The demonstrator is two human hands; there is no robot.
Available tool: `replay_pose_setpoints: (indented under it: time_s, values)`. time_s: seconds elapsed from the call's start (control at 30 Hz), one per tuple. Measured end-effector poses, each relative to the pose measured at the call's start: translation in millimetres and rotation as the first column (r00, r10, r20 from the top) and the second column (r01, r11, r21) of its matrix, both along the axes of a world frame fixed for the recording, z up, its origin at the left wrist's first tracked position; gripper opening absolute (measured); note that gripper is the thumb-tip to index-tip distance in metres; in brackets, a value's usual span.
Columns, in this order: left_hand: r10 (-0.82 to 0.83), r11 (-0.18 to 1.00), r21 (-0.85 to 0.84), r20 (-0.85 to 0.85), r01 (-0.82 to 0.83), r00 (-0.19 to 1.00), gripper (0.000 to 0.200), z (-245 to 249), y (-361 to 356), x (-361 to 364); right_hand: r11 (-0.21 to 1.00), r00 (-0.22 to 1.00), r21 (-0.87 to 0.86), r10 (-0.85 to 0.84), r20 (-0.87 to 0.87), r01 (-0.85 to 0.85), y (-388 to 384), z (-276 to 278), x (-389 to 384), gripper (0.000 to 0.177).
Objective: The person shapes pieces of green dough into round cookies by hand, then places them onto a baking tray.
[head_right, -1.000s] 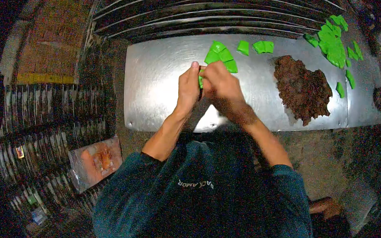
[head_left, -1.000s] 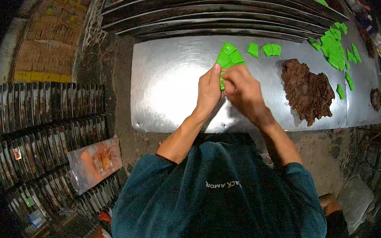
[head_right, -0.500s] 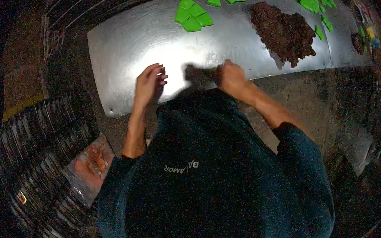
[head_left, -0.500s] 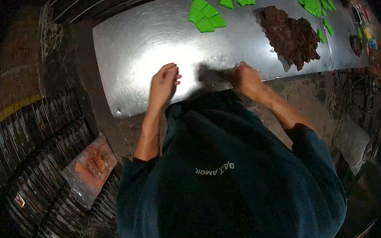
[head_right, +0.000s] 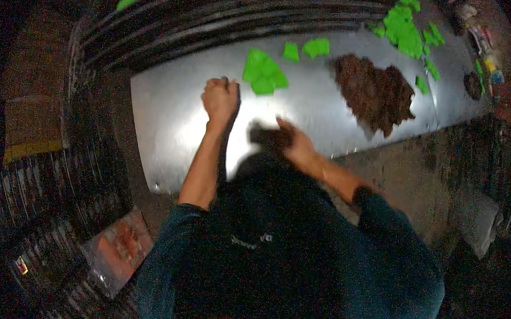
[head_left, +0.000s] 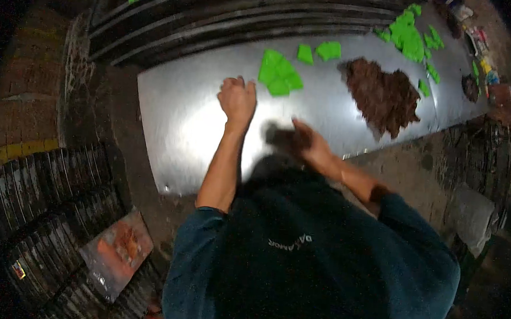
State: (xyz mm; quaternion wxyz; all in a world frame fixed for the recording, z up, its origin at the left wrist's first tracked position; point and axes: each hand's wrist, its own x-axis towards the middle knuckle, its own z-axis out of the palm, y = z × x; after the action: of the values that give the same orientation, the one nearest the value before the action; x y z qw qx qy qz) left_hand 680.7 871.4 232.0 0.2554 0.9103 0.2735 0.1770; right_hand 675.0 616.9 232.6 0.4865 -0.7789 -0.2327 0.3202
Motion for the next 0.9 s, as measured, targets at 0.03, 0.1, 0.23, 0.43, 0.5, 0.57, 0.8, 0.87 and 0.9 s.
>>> replay_pose_setpoints:
  time_s: [0.03, 0.1, 0.23, 0.43, 0.5, 0.57, 0.8, 0.87, 0.9]
  values:
    - [-0.047, 0.999, 0.011, -0.052, 0.048, 0.998, 0.029, -1, -7, 20, 0.857, 0.954, -0.478, 0.279, 0.113, -0.194, -4, 23, 1, 0.046]
    - [-0.136, 0.990, 0.027, -0.025, 0.136, 0.990, 0.029, -6, -18, 46, 0.621, 0.537, -0.679, 0.753, 0.380, -0.391, -27, 38, 8, 0.043]
    - [-0.162, 0.910, -0.371, 0.089, 0.184, 0.983, 0.019, -10, -3, 52, 0.807, 0.807, -0.369, 0.554, 0.203, -0.461, -9, 84, 87, 0.033]
    - [0.327, 0.712, -0.693, 0.186, -0.112, 0.927, 0.069, 25, 32, -52, 0.940, 0.726, 0.159, 0.118, 0.678, -0.301, 100, 290, 282, 0.040]
    - [0.103, 0.916, -0.392, 0.031, -0.083, 0.994, 0.051, -19, 39, -96, 0.973, 0.702, -0.075, 0.211, 0.680, -0.219, 145, 314, 351, 0.036]
    - [0.048, 0.977, -0.209, -0.013, -0.050, 0.999, 0.031, 22, 16, -111, 0.986, 0.539, -0.116, 0.162, 0.826, -0.119, 198, 315, 412, 0.035]
    - [0.079, 0.981, -0.154, -0.213, -0.114, 0.974, 0.030, 59, -10, -138, 0.923, -0.153, -0.306, 0.276, 0.949, -0.234, 287, 207, 539, 0.032]
    - [0.006, 0.992, -0.116, -0.287, -0.041, 0.958, 0.028, 41, -5, -154, 0.778, 0.206, -0.622, 0.597, 0.775, 0.088, 306, 250, 492, 0.036]
    - [0.009, 0.995, -0.098, -0.277, -0.037, 0.961, 0.026, 38, -5, -159, 0.900, 0.172, -0.420, 0.434, 0.884, -0.114, 299, 252, 477, 0.037]
